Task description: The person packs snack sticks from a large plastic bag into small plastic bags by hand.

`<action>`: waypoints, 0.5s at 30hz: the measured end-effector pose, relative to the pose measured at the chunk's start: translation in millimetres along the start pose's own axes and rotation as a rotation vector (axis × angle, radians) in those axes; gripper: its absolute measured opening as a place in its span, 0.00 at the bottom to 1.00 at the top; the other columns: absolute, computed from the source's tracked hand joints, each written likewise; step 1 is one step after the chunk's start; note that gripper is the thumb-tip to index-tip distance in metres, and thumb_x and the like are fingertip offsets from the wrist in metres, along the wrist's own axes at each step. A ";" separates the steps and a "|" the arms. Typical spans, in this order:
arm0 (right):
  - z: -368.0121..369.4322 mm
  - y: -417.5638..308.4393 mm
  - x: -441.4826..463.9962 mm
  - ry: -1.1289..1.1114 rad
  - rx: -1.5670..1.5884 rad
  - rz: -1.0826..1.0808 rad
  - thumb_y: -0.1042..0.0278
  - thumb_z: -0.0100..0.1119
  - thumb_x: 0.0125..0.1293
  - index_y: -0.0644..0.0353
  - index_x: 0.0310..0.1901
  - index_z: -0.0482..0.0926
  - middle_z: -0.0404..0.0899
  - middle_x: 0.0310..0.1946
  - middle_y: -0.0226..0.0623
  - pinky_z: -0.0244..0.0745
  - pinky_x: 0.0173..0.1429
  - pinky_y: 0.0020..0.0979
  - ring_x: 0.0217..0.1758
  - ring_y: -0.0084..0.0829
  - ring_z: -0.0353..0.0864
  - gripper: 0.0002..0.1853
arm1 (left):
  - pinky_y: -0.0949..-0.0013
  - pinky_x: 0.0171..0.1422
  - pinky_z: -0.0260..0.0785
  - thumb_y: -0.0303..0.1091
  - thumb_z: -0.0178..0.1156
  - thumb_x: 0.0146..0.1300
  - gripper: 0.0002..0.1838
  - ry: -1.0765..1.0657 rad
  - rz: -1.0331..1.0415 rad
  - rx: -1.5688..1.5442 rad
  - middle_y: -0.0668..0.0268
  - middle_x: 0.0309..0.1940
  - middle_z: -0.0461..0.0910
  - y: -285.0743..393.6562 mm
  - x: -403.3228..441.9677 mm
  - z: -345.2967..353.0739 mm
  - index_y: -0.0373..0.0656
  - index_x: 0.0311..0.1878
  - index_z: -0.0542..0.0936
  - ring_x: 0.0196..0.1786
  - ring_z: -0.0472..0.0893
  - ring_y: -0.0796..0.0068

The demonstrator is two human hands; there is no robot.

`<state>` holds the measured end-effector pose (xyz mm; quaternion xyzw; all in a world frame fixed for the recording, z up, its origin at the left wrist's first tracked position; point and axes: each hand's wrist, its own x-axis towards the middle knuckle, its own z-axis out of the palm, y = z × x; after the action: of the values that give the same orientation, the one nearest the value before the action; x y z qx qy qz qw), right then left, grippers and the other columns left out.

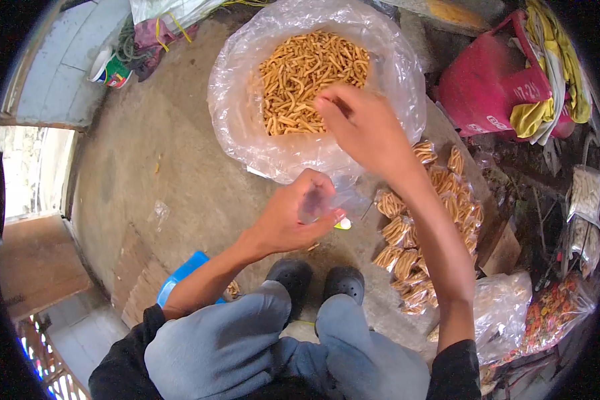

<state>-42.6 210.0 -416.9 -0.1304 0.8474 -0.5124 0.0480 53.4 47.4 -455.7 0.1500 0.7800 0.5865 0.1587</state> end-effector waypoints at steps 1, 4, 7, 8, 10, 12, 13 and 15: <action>11.8 18.2 22.8 -0.032 -0.099 -0.075 0.67 0.55 0.66 0.64 0.38 0.80 0.81 0.29 0.46 0.74 0.39 0.40 0.35 0.41 0.82 0.09 | 0.65 0.34 0.71 0.41 0.67 0.58 0.20 0.001 0.001 -0.003 0.61 0.26 0.76 0.2 1.6 0.3 0.41 0.45 0.71 0.27 0.77 0.68; 46.5 44.2 88.4 -0.255 -0.467 -0.062 0.70 0.52 0.61 0.61 0.44 0.80 0.82 0.35 0.49 0.75 0.46 0.46 0.42 0.46 0.82 0.12 | 0.72 0.33 0.66 0.32 0.68 0.58 0.16 0.001 0.035 -0.012 0.67 0.27 0.73 3.2 4.4 -2.4 0.42 0.42 0.70 0.28 0.71 0.79; 91.3 80.9 138.2 -0.225 -0.543 -0.108 0.70 0.51 0.59 0.58 0.48 0.80 0.82 0.41 0.47 0.77 0.50 0.45 0.46 0.47 0.82 0.15 | 0.64 0.32 0.70 0.39 0.67 0.58 0.19 0.010 0.113 0.052 0.59 0.27 0.75 6.0 2.0 -6.9 0.40 0.41 0.69 0.28 0.76 0.66; 98.6 80.2 146.5 -0.265 -0.616 -0.120 0.69 0.51 0.59 0.56 0.50 0.80 0.80 0.46 0.45 0.76 0.54 0.45 0.50 0.47 0.80 0.17 | 0.64 0.32 0.69 0.38 0.67 0.58 0.18 0.022 0.110 0.054 0.60 0.27 0.75 7.0 0.4 -8.3 0.40 0.41 0.69 0.27 0.76 0.66; 104.7 81.9 154.9 -0.296 -0.683 -0.132 0.67 0.52 0.59 0.55 0.52 0.79 0.79 0.50 0.44 0.75 0.57 0.45 0.55 0.46 0.78 0.18 | 0.64 0.32 0.68 0.37 0.68 0.57 0.18 0.030 0.109 0.064 0.60 0.26 0.75 10.5 -3.2 -12.5 0.40 0.41 0.69 0.27 0.75 0.65; 112.2 77.4 159.0 -0.380 -0.751 -0.281 0.64 0.53 0.59 0.53 0.54 0.78 0.76 0.55 0.44 0.72 0.62 0.45 0.62 0.46 0.72 0.20 | 0.65 0.31 0.67 0.35 0.68 0.56 0.18 0.042 0.056 0.034 0.61 0.26 0.74 13.3 -8.6 -18.0 0.40 0.41 0.69 0.26 0.74 0.64; 113.5 75.9 160.5 -0.382 -0.745 -0.289 0.64 0.53 0.59 0.53 0.54 0.78 0.76 0.55 0.44 0.72 0.62 0.45 0.62 0.46 0.72 0.20 | 0.65 0.31 0.67 0.35 0.68 0.56 0.18 0.048 0.051 0.039 0.61 0.26 0.74 11.0 -10.3 -20.7 0.40 0.41 0.69 0.26 0.74 0.64; 107.5 65.8 154.6 -0.540 -0.789 -0.230 0.61 0.54 0.60 0.52 0.56 0.77 0.74 0.57 0.45 0.68 0.65 0.44 0.66 0.47 0.68 0.21 | 0.72 0.33 0.65 0.33 0.70 0.56 0.17 0.070 0.095 0.014 0.67 0.27 0.74 5.1 -14.7 -20.7 0.41 0.40 0.70 0.28 0.72 0.79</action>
<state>-179.4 105.2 -517.3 -0.3597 0.9142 -0.1023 0.1560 58.2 24.7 -444.3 0.1675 0.7812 0.5927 0.1019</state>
